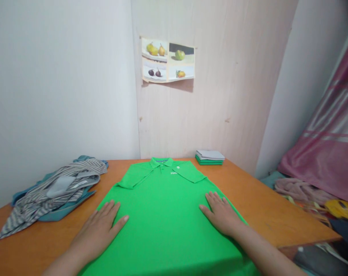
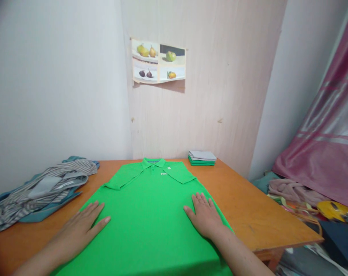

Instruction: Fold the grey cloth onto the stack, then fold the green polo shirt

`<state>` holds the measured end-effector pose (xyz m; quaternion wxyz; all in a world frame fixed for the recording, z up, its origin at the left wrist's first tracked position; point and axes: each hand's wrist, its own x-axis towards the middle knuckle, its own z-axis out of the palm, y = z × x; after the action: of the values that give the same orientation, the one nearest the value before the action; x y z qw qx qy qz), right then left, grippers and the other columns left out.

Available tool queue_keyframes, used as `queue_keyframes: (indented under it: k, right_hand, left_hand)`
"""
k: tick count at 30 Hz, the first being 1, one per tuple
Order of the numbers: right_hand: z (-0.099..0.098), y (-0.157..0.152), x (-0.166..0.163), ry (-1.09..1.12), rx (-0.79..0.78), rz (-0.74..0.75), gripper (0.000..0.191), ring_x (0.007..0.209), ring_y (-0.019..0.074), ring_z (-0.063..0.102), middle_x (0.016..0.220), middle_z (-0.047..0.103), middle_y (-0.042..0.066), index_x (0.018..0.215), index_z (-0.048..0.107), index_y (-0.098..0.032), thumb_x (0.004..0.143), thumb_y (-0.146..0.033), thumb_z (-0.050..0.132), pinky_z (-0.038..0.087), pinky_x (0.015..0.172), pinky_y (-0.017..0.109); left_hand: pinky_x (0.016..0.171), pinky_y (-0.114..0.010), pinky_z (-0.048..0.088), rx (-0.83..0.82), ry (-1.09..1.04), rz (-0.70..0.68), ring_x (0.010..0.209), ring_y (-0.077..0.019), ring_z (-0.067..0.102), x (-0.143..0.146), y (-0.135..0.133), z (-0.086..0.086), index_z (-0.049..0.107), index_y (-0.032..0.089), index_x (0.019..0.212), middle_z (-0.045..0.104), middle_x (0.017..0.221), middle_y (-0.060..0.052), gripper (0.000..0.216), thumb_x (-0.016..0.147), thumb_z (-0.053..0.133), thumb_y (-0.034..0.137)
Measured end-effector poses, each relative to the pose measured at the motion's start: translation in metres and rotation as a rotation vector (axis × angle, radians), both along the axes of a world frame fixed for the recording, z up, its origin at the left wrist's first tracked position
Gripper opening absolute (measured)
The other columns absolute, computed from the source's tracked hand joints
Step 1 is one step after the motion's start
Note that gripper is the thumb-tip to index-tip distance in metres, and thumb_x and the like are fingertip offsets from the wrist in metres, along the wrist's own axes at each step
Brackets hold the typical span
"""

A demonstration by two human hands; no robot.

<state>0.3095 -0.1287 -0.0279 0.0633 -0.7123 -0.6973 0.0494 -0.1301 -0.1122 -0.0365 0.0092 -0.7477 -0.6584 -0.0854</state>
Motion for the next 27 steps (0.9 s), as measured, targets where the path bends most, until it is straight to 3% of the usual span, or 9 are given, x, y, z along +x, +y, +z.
queue_keyframes:
  k: [5,10,12,19,22,27]
  right_hand:
    - [0.007,-0.007,0.009,-0.024,0.029,-0.142,0.082,0.149,0.0323,0.017,0.159,0.028,0.017,0.152,0.033,-0.005,0.096,-0.064,0.026,0.010,0.121,0.052]
    - [0.007,-0.038,-0.019,0.093,0.049,0.084,0.085,0.150,0.0274,0.017,0.161,0.026,0.012,0.153,0.035,-0.013,0.093,-0.072,0.025,0.013,0.122,0.046]
    - [0.005,-0.045,-0.020,0.108,0.045,0.107,0.085,0.150,0.0267,0.018,0.160,0.027,0.011,0.153,0.035,-0.014,0.093,-0.073,0.025,0.013,0.123,0.046]
    - [0.002,-0.038,0.024,0.030,0.066,-0.092,0.083,0.148,0.0309,0.023,0.157,0.032,0.016,0.150,0.040,-0.007,0.094,-0.068,0.030,0.016,0.121,0.051]
    - [0.002,-0.041,0.024,-0.017,0.106,-0.143,0.078,0.147,0.0326,0.024,0.156,0.036,0.018,0.148,0.043,-0.006,0.095,-0.063,0.032,0.015,0.121,0.053]
    - [0.001,-0.048,0.011,0.045,0.110,0.063,0.076,0.147,0.0268,0.027,0.157,0.036,0.011,0.148,0.045,-0.015,0.094,-0.067,0.031,0.019,0.122,0.048]
  left_hand:
    - [0.121,-0.050,0.019,-0.011,0.036,-0.003,0.149,-0.0305,0.022,-0.001,0.001,-0.001,0.038,0.011,0.151,0.028,0.159,-0.013,0.086,0.088,0.034,0.070]
    - [0.120,-0.052,0.021,0.013,0.020,-0.011,0.148,-0.0321,0.024,-0.005,0.004,-0.005,0.042,0.011,0.149,0.031,0.158,-0.014,0.085,0.087,0.038,0.069]
    - [0.120,-0.052,0.021,0.022,0.018,-0.019,0.148,-0.0320,0.024,-0.006,0.006,-0.008,0.042,0.011,0.149,0.031,0.158,-0.014,0.085,0.087,0.038,0.070]
    - [0.121,-0.051,0.019,0.012,0.040,-0.013,0.149,-0.0305,0.021,-0.008,0.007,-0.011,0.039,0.012,0.151,0.027,0.160,-0.012,0.089,0.086,0.034,0.073]
    - [0.121,-0.050,0.020,-0.001,0.026,-0.008,0.149,-0.0302,0.021,-0.007,0.005,-0.008,0.039,0.013,0.151,0.028,0.159,-0.011,0.087,0.086,0.036,0.071]
    - [0.120,-0.051,0.022,0.028,-0.009,-0.023,0.147,-0.0312,0.027,-0.006,0.004,-0.005,0.044,0.013,0.148,0.034,0.157,-0.011,0.083,0.085,0.043,0.067]
